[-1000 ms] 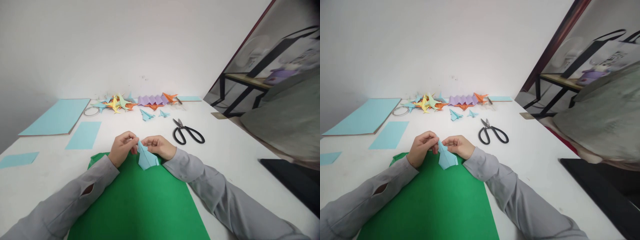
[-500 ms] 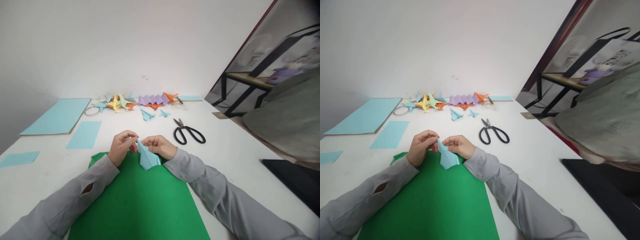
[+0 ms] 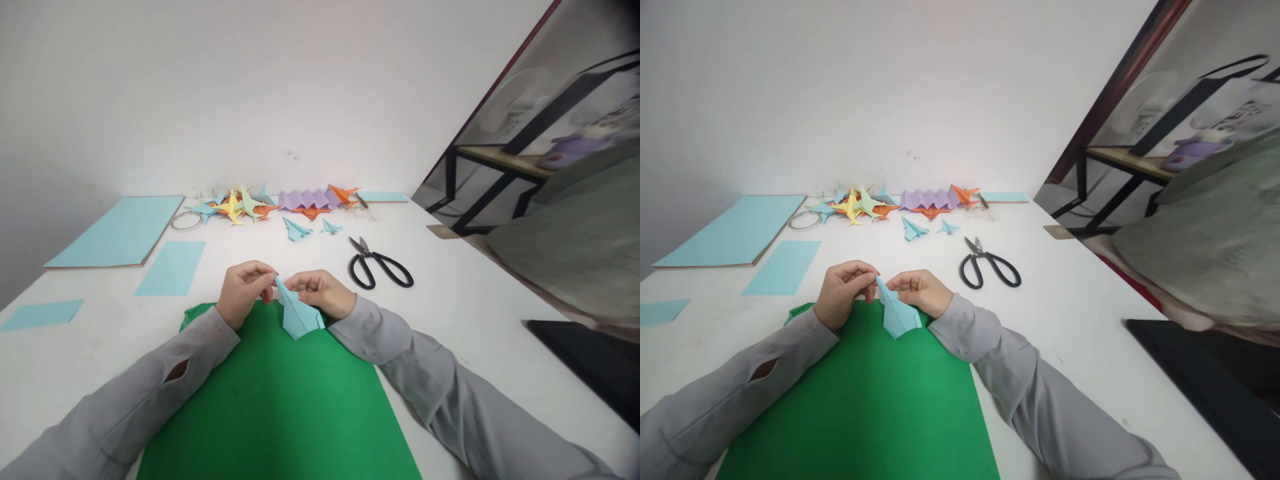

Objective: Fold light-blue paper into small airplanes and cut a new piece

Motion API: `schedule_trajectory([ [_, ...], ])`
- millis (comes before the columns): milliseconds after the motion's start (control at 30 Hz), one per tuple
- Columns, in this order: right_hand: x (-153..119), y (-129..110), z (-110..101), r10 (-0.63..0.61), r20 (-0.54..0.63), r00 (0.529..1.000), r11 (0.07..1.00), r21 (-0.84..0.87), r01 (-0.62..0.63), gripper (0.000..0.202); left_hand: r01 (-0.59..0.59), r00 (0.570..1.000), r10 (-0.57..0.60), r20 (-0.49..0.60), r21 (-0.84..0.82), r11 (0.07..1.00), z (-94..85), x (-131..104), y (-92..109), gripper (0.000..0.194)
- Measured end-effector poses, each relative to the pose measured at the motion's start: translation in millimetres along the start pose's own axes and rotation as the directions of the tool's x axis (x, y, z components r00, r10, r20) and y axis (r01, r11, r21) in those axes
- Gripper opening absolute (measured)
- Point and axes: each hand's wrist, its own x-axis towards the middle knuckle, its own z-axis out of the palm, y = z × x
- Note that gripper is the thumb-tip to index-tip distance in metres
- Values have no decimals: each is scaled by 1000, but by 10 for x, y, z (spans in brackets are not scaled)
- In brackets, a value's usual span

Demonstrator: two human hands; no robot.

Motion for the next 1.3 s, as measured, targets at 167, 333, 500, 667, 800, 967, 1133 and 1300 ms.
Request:
schedule_trajectory([
  [167, 0, 2, 2, 4, -9, 1000, 1000, 1, -4, 27, 9, 1000, -10, -9, -44, 999, -9, 14, -18, 6],
  [333, -5, 12, 2, 5, -1, 1000, 1000, 8, -5, 26, 34, 999, -34, 4, -113, 993, -15, 26, -24, 5],
  [500, -15, 1, 3, 0, 5, 1000, 1000, 5, 0, 25, 52, 999, -53, -4, -131, 990, -25, 27, -13, 2],
  [667, -25, -13, -6, 12, 15, 1000, 1000, 0, -12, 26, 76, 997, -77, 1, -157, 985, -20, 43, -3, 4],
  [800, -28, -9, -18, 20, 15, 1000, 999, 24, -21, 28, 89, 996, -85, 27, -176, 980, -19, 49, -6, 6],
  [967, -24, 4, -31, 16, 17, 1000, 999, 31, -16, 27, 94, 995, -84, 54, -203, 975, -32, 36, -8, 11],
  [1133, -23, 4, -33, 11, 31, 999, 1000, 28, -12, 28, 88, 995, -79, 59, -172, 981, -22, 24, -10, 7],
  [1300, -20, 3, -43, 18, 33, 999, 1000, 24, -18, 28, 72, 997, -64, 53, -158, 985, -24, 30, -28, 5],
])
